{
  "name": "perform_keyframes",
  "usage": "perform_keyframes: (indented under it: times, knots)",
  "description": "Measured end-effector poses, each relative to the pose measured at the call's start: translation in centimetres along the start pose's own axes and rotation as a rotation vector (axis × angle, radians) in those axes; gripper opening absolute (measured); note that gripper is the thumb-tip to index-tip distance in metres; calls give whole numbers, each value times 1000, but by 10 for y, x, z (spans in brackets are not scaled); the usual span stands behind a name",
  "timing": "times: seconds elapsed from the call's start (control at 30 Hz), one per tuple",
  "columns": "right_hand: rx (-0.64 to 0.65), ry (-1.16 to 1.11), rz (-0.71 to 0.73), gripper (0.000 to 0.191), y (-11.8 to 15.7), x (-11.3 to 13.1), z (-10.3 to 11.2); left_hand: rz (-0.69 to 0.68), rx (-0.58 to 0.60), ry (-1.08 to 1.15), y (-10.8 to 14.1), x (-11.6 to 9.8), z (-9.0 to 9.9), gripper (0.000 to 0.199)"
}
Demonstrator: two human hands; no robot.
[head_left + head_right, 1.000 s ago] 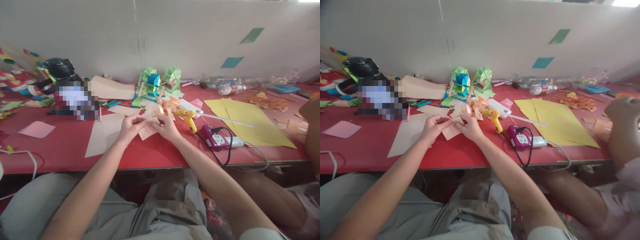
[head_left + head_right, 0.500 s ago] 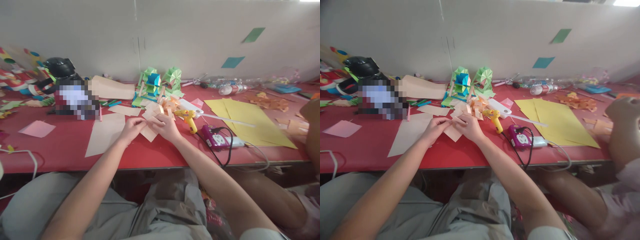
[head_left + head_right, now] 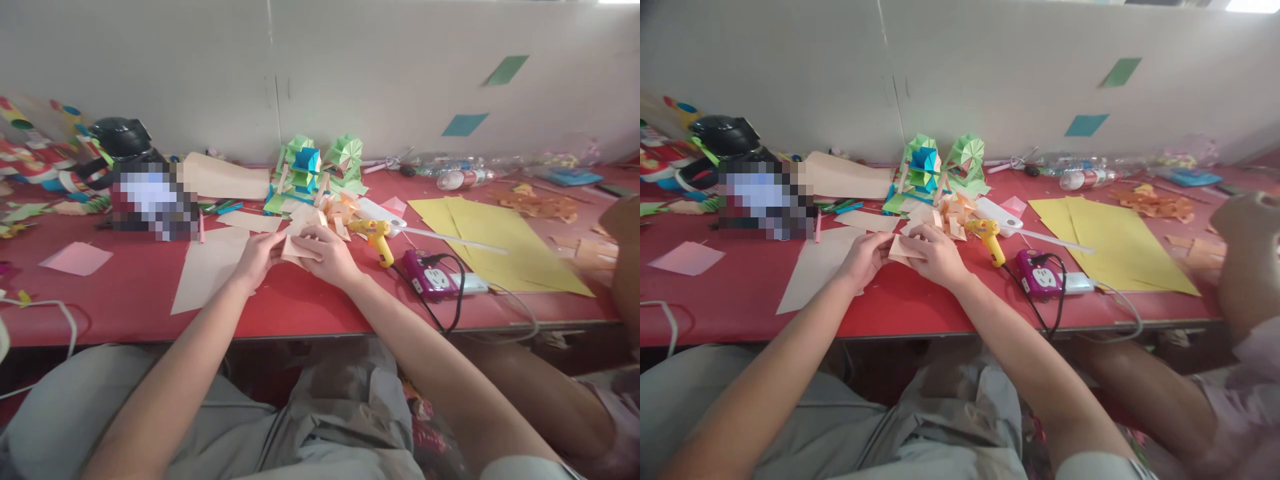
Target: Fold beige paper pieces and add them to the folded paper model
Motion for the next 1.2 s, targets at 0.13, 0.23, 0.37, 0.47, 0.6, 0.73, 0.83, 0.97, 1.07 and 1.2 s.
perform_keyframes:
  times: [0.13,0.23,0.37,0.47,0.6,0.73,0.83,0.97,1.07,1.2]
  knots:
    - [75,-28,6,50,-1,4,2,-122,91,-115,0,-7,-1,36]
    - [130,-119,-38,48,-2,3,1,-216,109,-277,-2,-8,3,39]
    - [42,-346,-321,35,-2,-13,1,-327,71,-461,-1,-9,2,37]
    - [40,-546,-500,32,-1,-21,-3,-381,53,-489,3,-13,-6,35]
    - [2,-667,-580,33,-2,-24,-2,-351,-95,-397,4,-15,-2,36]
    - [14,-719,-636,36,-3,-24,-1,-317,-125,-316,0,-11,6,35]
    - [43,-700,-669,38,-4,-22,1,-349,-123,-297,-1,-11,8,34]
    - [31,-612,-620,35,-7,-17,6,-359,-106,-303,1,-12,5,34]
    - [-9,-577,-602,33,-7,-18,8,-355,-96,-297,2,-12,3,34]
    - [-23,-572,-627,34,-5,-22,6,-335,-77,-275,2,-12,2,33]
Point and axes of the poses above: each hand's wrist, its own y-axis away from the middle knuckle, its own z-axis out of the back of the hand, x = y × z, the point moved 5 cm from there along -y, towards the middle knuckle, and after that the axes turned 2 degrees about -x, right-handed, at the moved point
